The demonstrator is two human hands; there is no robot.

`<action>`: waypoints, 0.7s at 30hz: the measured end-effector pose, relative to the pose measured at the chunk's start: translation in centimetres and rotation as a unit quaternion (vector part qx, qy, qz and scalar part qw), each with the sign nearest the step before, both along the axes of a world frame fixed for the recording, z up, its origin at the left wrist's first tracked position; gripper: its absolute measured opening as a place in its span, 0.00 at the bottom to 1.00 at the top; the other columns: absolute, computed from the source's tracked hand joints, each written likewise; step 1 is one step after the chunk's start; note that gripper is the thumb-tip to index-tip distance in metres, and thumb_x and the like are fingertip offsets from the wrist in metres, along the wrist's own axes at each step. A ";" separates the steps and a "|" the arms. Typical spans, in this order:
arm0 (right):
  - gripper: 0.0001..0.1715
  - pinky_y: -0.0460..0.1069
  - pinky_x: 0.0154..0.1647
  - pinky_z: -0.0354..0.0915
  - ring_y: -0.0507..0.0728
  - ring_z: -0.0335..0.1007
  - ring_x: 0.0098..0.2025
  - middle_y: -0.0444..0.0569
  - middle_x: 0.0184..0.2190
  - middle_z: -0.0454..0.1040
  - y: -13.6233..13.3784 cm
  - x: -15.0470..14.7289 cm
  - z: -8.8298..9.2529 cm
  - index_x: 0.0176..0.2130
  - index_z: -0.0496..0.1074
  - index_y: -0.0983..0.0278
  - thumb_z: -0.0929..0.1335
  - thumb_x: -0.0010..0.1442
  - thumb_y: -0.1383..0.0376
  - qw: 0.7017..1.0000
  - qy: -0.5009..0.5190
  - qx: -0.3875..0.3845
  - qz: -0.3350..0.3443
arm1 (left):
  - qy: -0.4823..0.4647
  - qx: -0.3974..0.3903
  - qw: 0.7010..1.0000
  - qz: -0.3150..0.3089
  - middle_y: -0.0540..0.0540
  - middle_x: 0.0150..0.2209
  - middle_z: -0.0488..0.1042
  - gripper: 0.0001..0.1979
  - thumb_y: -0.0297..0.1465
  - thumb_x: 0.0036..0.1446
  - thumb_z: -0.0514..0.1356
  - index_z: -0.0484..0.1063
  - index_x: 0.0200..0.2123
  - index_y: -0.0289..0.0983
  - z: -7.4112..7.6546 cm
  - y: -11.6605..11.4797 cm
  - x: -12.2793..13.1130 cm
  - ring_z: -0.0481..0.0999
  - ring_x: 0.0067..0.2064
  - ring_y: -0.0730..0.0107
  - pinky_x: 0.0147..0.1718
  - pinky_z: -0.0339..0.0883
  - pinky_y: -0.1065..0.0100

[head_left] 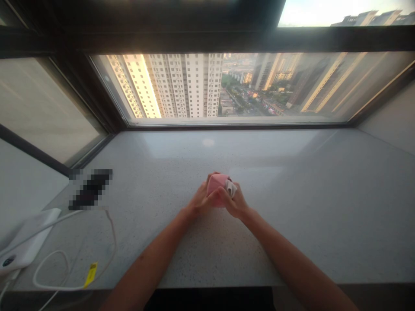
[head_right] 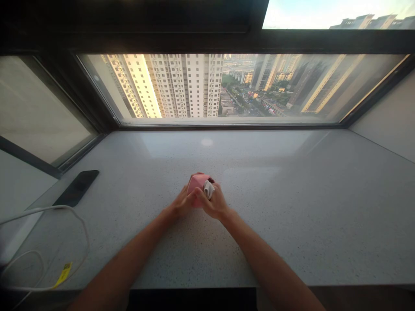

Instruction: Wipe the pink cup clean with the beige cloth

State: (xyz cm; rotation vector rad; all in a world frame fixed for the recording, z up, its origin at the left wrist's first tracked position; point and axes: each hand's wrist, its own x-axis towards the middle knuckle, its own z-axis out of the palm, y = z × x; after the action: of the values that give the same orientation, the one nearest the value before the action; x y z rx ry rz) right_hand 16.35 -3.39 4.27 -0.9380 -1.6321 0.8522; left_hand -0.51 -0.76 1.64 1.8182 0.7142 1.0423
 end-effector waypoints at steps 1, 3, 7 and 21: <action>0.33 0.50 0.26 0.52 0.52 0.52 0.24 0.41 0.20 0.59 0.0 0.0 0.0 0.23 0.61 0.59 0.70 0.67 0.42 1.000 -0.021 0.022 0.009 | -0.005 -0.012 1.000 -0.001 0.38 0.56 0.78 0.36 0.60 0.70 0.50 0.73 0.61 0.36 0.1 0.0 0.0 0.80 0.52 0.49 0.57 0.74 0.50; 0.33 0.50 0.28 0.54 0.52 0.52 0.24 0.41 0.20 0.59 -0.1 0.0 0.0 0.21 0.60 0.59 0.71 0.66 0.43 0.998 -0.042 0.040 0.016 | -0.010 -0.036 0.999 0.002 0.40 0.49 0.81 0.37 0.61 0.70 0.49 0.75 0.59 0.36 0.3 0.1 -0.1 0.81 0.48 0.50 0.55 0.74 0.50; 0.36 0.49 0.24 0.50 0.51 0.50 0.23 0.40 0.19 0.56 -0.1 -0.4 -0.2 0.22 0.60 0.59 0.71 0.65 0.38 0.997 0.036 -0.061 -0.009 | -0.022 -0.057 0.998 0.005 0.36 0.55 0.80 0.41 0.63 0.69 0.51 0.70 0.66 0.36 0.3 0.0 -0.2 0.80 0.54 0.44 0.59 0.72 0.45; 0.36 0.50 0.25 0.72 0.62 0.81 0.30 0.50 0.22 0.79 1.0 -1.0 1.6 0.29 0.76 0.60 0.70 0.59 0.31 0.881 0.318 -0.344 0.063 | 0.024 0.295 0.954 0.036 0.33 0.81 0.35 0.58 0.54 0.55 0.73 0.46 0.79 0.52 -0.4 0.2 0.2 0.48 0.80 0.27 0.71 0.57 0.28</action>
State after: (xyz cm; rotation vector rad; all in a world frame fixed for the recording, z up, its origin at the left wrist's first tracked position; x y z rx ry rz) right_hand 15.39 -2.35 5.90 -0.8777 -0.8137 1.6890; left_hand -0.33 -0.57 1.29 2.3430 0.5303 1.3667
